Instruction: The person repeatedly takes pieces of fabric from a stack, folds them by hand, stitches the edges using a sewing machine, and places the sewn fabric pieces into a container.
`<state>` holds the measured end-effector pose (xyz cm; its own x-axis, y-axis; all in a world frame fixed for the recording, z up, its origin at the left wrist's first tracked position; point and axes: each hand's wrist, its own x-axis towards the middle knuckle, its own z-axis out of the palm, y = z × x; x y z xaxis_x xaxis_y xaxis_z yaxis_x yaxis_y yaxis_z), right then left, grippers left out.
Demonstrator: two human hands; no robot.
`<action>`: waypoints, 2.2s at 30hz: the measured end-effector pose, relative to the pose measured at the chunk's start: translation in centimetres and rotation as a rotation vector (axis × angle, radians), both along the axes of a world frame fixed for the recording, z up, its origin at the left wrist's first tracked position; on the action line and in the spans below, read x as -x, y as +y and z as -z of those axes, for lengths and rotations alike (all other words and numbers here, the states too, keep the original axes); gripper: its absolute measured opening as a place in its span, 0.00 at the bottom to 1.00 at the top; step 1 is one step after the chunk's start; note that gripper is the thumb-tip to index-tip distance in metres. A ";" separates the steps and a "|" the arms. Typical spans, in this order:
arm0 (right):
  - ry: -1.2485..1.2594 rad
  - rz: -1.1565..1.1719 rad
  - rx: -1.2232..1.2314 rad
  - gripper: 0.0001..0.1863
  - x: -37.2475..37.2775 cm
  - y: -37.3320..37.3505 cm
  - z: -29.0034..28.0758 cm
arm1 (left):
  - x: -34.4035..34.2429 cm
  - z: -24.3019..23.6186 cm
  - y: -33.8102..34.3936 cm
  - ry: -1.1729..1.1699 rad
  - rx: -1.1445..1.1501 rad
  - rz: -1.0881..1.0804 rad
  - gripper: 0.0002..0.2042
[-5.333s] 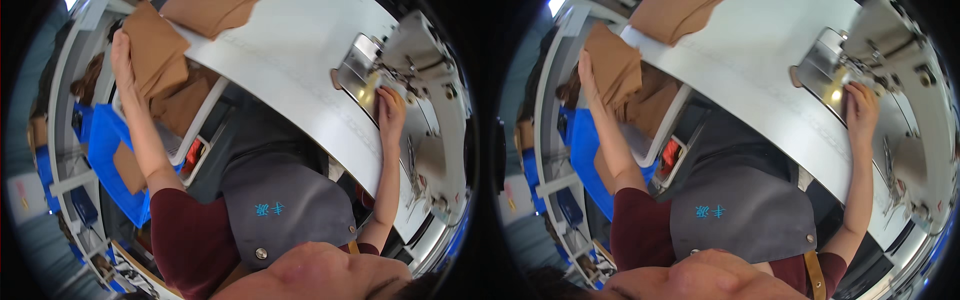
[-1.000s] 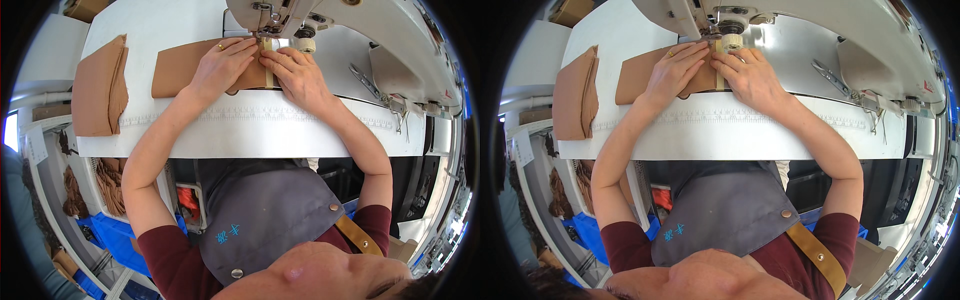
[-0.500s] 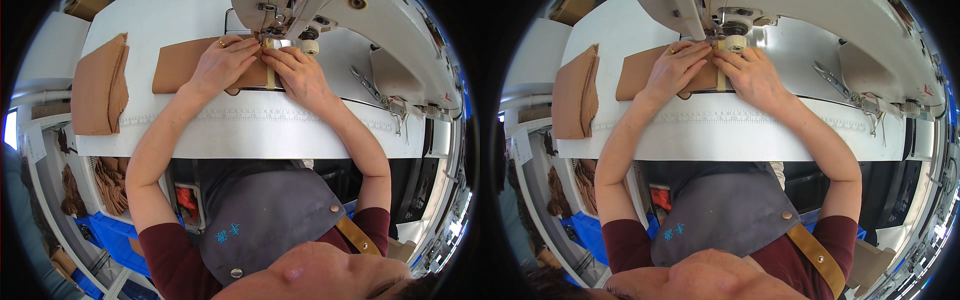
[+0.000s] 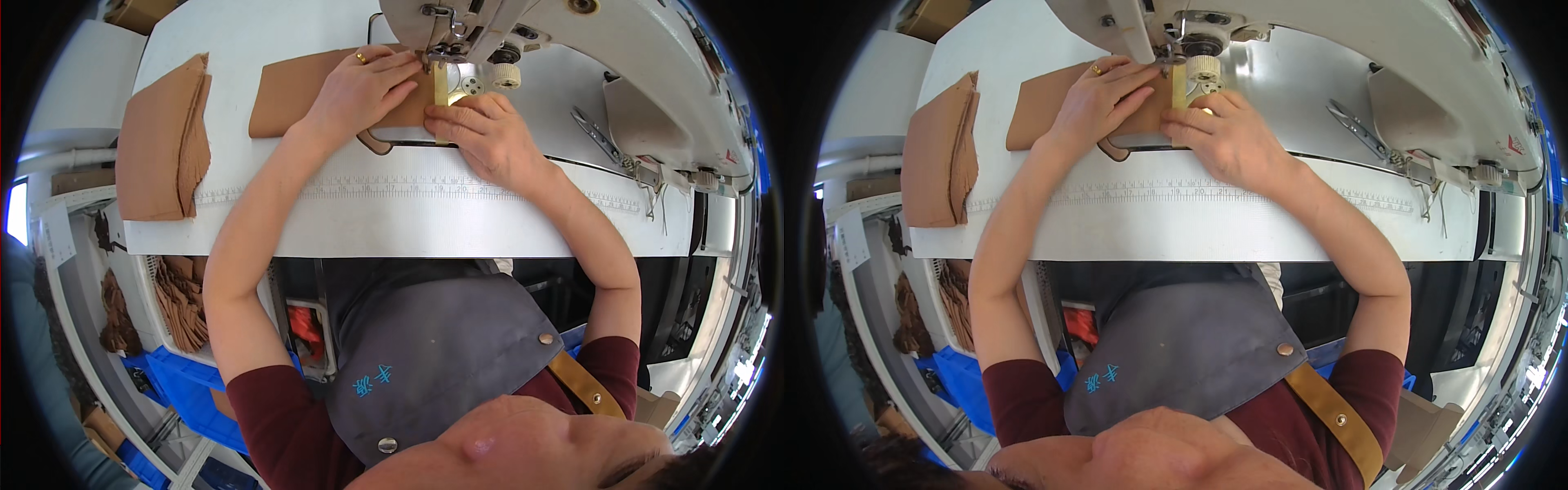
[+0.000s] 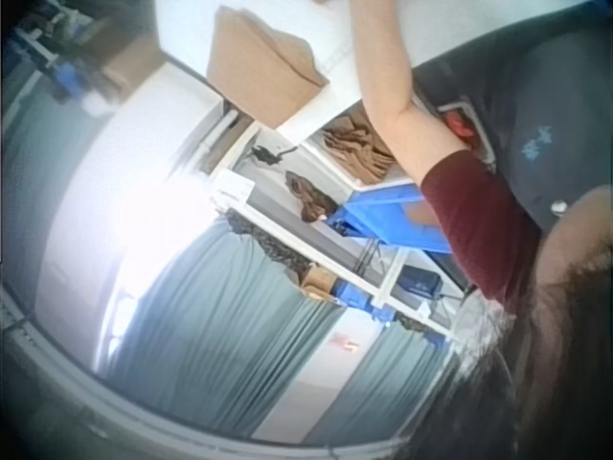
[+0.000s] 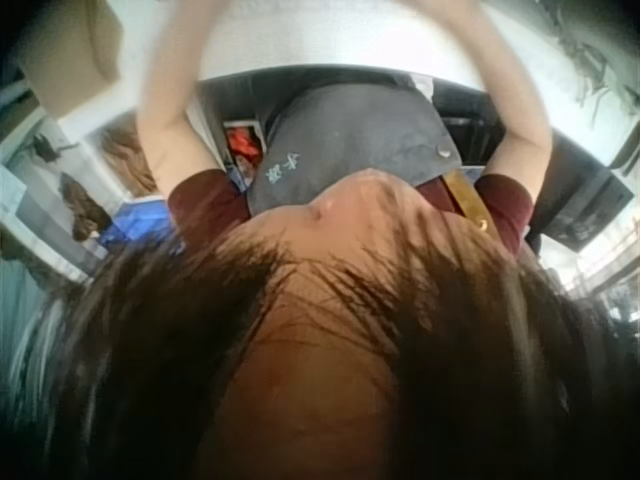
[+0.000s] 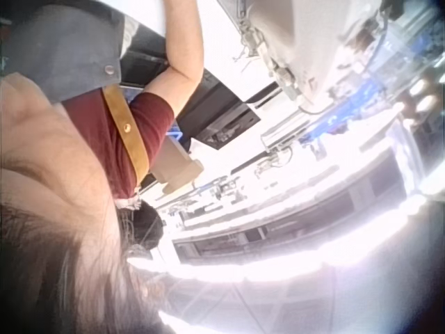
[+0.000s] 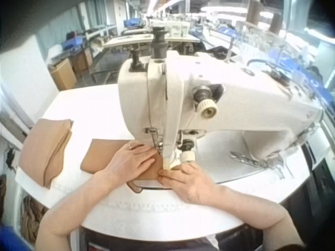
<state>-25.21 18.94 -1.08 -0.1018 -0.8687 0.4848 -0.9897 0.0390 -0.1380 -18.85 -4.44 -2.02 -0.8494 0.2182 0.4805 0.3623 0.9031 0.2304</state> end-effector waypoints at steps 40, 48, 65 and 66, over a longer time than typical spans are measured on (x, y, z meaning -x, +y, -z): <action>-0.080 0.252 0.096 0.12 2.6 -0.6 0.7 | -15.0 -3.3 2.5 -0.295 0.113 0.003 0.20; 0.036 0.358 0.093 0.12 2.6 1.9 -0.7 | -15.1 -1.6 1.8 -0.382 0.045 -0.143 0.28; -0.276 0.517 -0.006 0.11 -1.8 1.6 -0.7 | -15.4 -2.1 1.8 -0.391 -0.018 -0.090 0.23; -0.187 0.479 -0.052 0.12 -1.5 0.3 -0.9 | -15.4 -2.1 1.7 -0.412 -0.001 -0.089 0.23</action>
